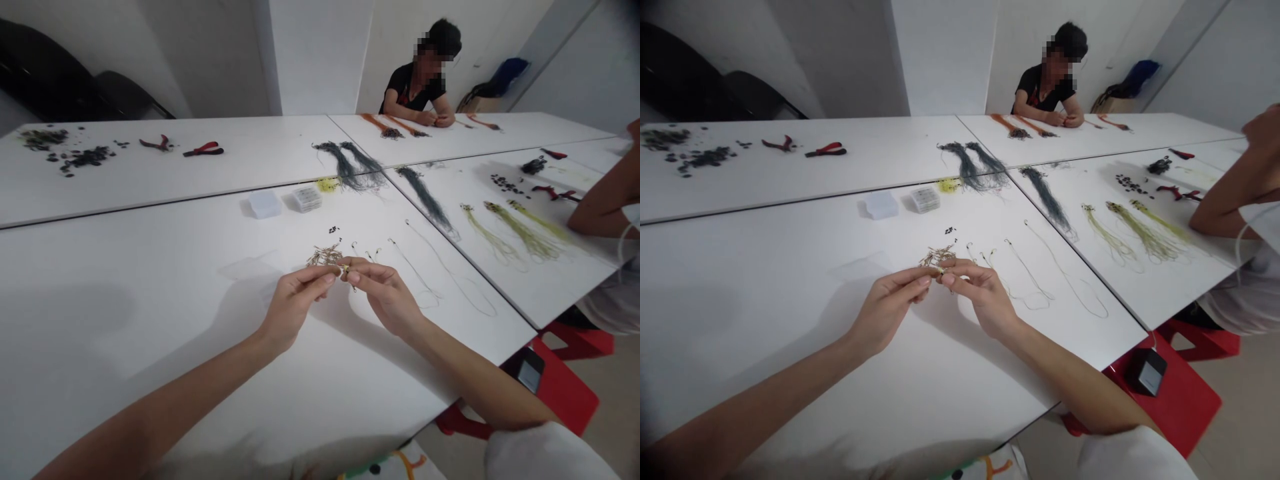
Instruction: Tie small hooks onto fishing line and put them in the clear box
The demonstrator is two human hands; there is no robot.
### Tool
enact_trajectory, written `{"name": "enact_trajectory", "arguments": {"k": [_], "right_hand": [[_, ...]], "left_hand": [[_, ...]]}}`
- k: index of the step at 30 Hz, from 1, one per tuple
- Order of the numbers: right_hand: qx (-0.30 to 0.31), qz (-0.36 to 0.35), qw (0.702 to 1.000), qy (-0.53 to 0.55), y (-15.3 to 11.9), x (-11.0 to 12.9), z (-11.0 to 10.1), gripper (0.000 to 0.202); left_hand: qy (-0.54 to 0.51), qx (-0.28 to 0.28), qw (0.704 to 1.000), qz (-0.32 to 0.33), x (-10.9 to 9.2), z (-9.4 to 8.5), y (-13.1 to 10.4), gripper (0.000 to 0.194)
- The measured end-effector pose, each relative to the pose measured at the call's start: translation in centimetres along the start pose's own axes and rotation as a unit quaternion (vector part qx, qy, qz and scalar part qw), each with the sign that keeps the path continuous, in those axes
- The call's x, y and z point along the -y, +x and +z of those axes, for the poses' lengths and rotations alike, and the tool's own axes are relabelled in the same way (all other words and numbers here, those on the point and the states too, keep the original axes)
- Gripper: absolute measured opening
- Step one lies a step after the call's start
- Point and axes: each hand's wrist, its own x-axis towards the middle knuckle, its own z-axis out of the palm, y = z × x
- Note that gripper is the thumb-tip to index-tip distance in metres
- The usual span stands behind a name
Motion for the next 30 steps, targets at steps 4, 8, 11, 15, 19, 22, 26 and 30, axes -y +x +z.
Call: {"name": "enact_trajectory", "arguments": {"k": [4,8,11,15,19,22,26,30], "right_hand": [[0.009,0.026,0.997,0.071,0.2,-0.1,0.1,0.006],[-0.014,0.049,0.991,0.123,0.3,-0.3,0.0,0.009],[-0.035,0.052,0.990,0.126,0.4,-0.6,-0.1,0.009],[-0.036,0.042,0.991,0.125,0.4,-0.8,-0.1,0.009],[-0.028,0.037,0.992,0.121,0.3,-0.7,0.0,0.009],[-0.011,0.029,0.993,0.114,0.3,-0.5,0.1,0.010],[0.022,0.019,0.993,0.113,0.3,-0.2,0.0,0.008],[0.024,0.014,0.994,0.110,0.4,-0.2,0.0,0.004]], "left_hand": [[-0.082,0.076,0.993,-0.044,0.5,1.0,0.4,0.018],[-0.139,0.099,0.983,-0.068,0.9,1.8,0.7,0.015],[-0.135,0.103,0.983,-0.072,1.0,2.1,0.8,0.016],[-0.144,0.105,0.982,-0.071,0.9,2.4,0.8,0.020],[-0.144,0.092,0.983,-0.065,0.7,2.5,0.8,0.019],[-0.141,0.088,0.984,-0.059,0.6,2.3,0.7,0.018],[-0.142,0.094,0.984,-0.056,0.4,2.1,0.5,0.018],[-0.131,0.097,0.985,-0.052,0.4,1.9,0.4,0.018]]}}
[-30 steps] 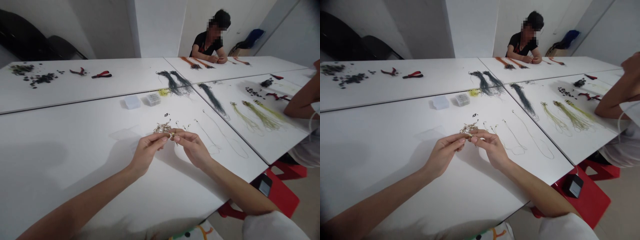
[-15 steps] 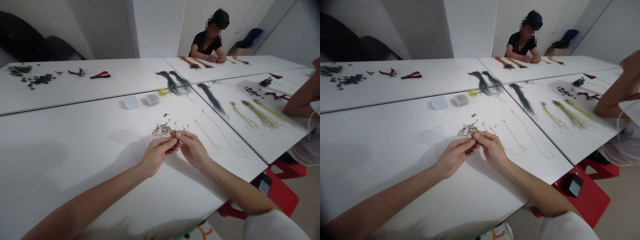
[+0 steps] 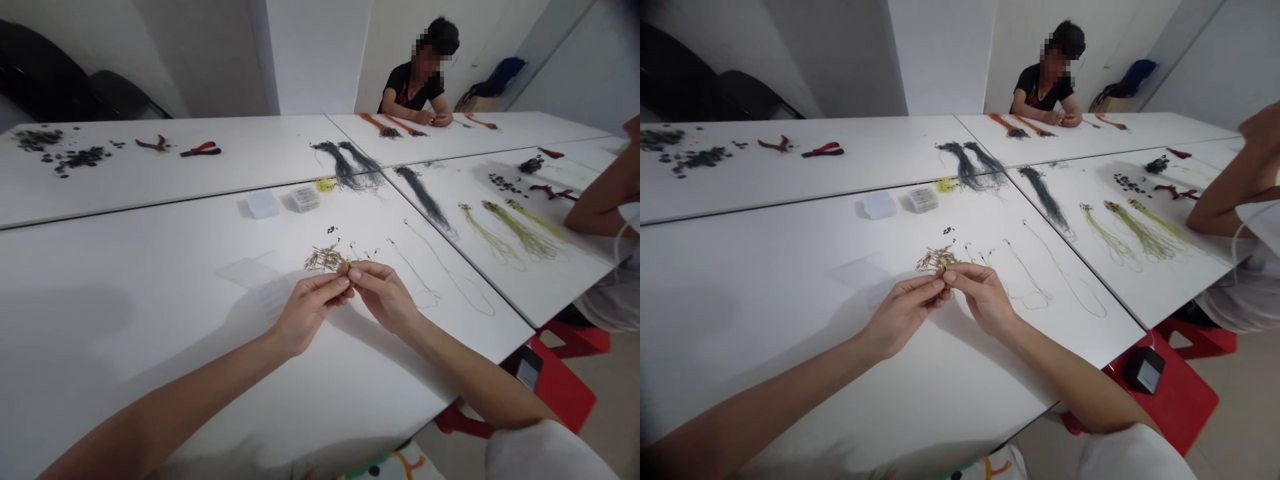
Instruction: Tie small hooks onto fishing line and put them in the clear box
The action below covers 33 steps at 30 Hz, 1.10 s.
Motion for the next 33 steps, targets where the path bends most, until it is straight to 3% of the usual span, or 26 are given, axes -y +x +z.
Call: {"name": "enact_trajectory", "arguments": {"k": [8,18,25,29,33], "right_hand": [[-0.056,-0.013,0.998,-0.026,0.1,0.5,-0.4,0.005],[-0.042,0.034,0.998,0.022,0.3,0.5,-0.8,0.008],[-0.002,0.074,0.997,0.007,0.1,0.6,-0.7,0.010],[0.012,0.091,0.995,-0.032,0.0,0.5,-0.5,0.011],[0.030,0.092,0.994,-0.052,-0.1,0.4,-0.5,0.009]], "left_hand": [[0.028,0.036,0.997,-0.056,-0.1,-0.7,-0.7,0.018],[0.067,0.020,0.992,-0.106,-0.3,-2.1,-1.5,0.022],[0.184,-0.049,0.982,-0.012,-2.4,-3.1,-1.1,0.023],[0.265,-0.058,0.962,0.037,-3.6,-2.4,-0.8,0.019],[0.279,-0.049,0.956,0.076,-3.6,-1.4,-0.5,0.017]]}}
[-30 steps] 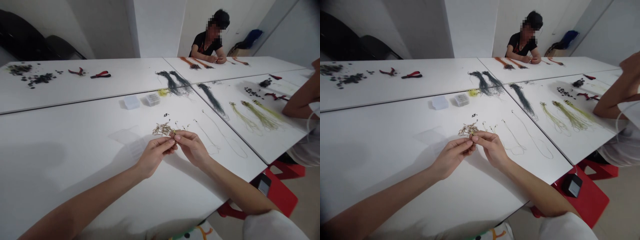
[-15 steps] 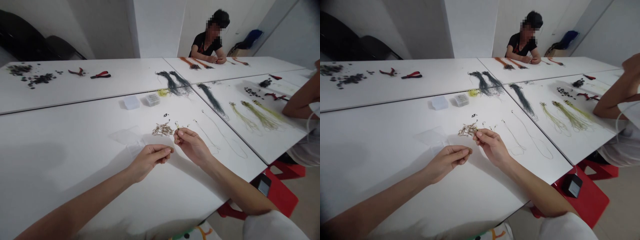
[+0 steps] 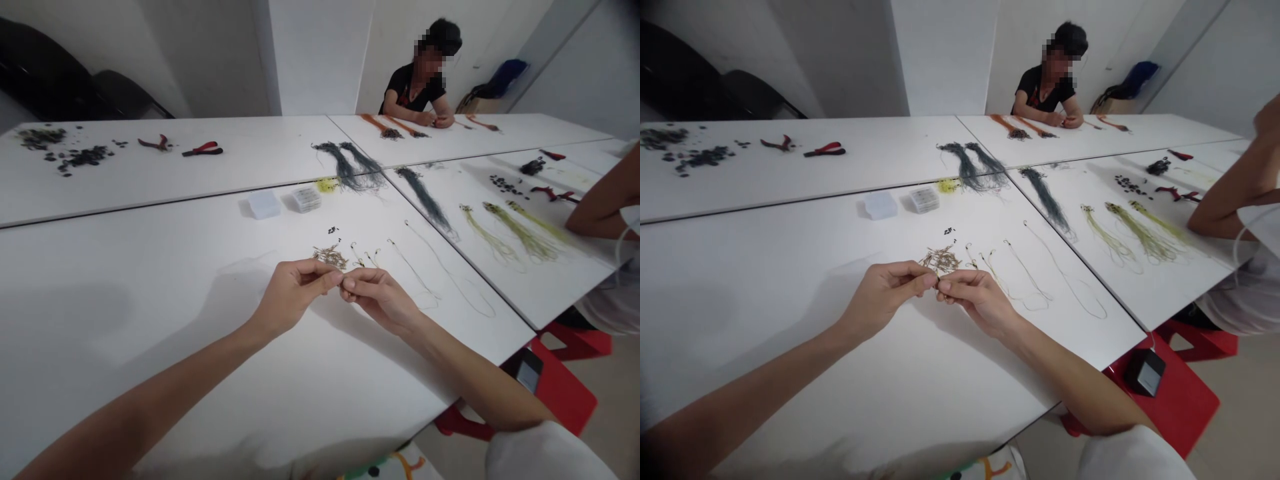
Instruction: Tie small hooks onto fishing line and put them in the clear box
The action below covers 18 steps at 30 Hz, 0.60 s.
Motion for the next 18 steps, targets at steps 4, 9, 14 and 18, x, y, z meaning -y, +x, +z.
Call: {"name": "enact_trajectory", "arguments": {"k": [4,9,14,18], "right_hand": [[-0.007,-0.014,0.999,-0.029,-0.1,0.0,0.2,0.008],[-0.005,-0.029,0.998,-0.047,-0.2,0.0,0.5,0.007],[-0.013,-0.036,0.998,-0.048,-0.2,0.1,0.7,0.009],[-0.013,-0.038,0.998,-0.049,-0.3,0.1,0.6,0.008]], "left_hand": [[-0.029,0.003,0.999,0.024,0.0,0.7,-0.1,0.014],[-0.025,0.002,1.000,0.011,0.3,0.7,-0.1,0.017],[-0.027,-0.061,0.998,-0.013,1.1,-0.2,0.1,0.031],[-0.033,-0.048,0.998,-0.010,1.0,-0.2,-0.1,0.023]]}}
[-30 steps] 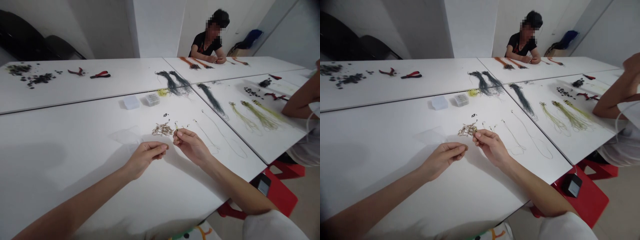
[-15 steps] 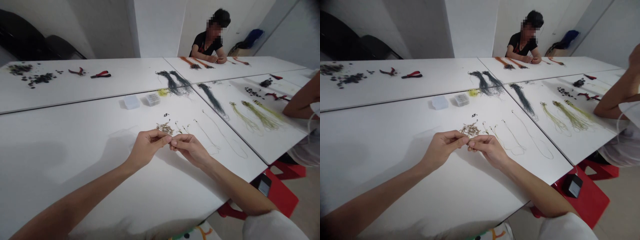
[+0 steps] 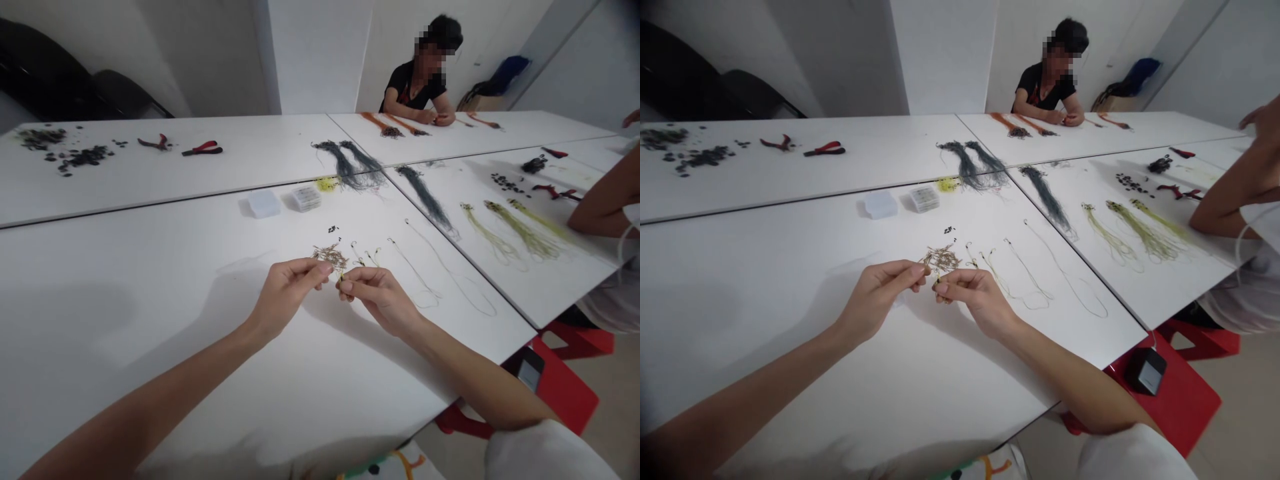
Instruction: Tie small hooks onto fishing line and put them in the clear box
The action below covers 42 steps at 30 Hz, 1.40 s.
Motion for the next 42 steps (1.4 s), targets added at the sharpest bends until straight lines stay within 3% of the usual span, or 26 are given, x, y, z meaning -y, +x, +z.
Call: {"name": "enact_trajectory", "arguments": {"k": [10,18,24,26,32,42], "right_hand": [[-0.049,-0.028,0.998,0.038,0.2,0.0,-0.1,0.004],[-0.040,-0.022,0.998,0.047,0.3,-0.1,-0.3,0.010],[-0.021,-0.026,0.998,0.048,0.3,-0.1,-0.3,0.012],[-0.013,-0.032,0.998,0.042,0.2,0.1,-0.2,0.013],[-0.033,-0.044,0.998,0.019,0.1,0.1,-0.1,0.008],[-0.007,-0.024,0.999,0.024,0.2,0.1,-0.2,0.016]], "left_hand": [[0.017,-0.030,0.999,-0.001,-0.3,0.4,-0.3,0.016],[-0.098,0.096,0.988,-0.067,1.0,1.3,-0.5,0.021],[-0.159,0.134,0.973,-0.099,1.0,1.7,-0.4,0.023],[-0.140,0.128,0.978,-0.089,1.0,1.6,-0.4,0.021],[-0.040,0.024,0.999,-0.012,0.6,1.1,0.2,0.015],[-0.031,0.065,0.997,-0.014,0.1,0.8,0.9,0.016]]}}
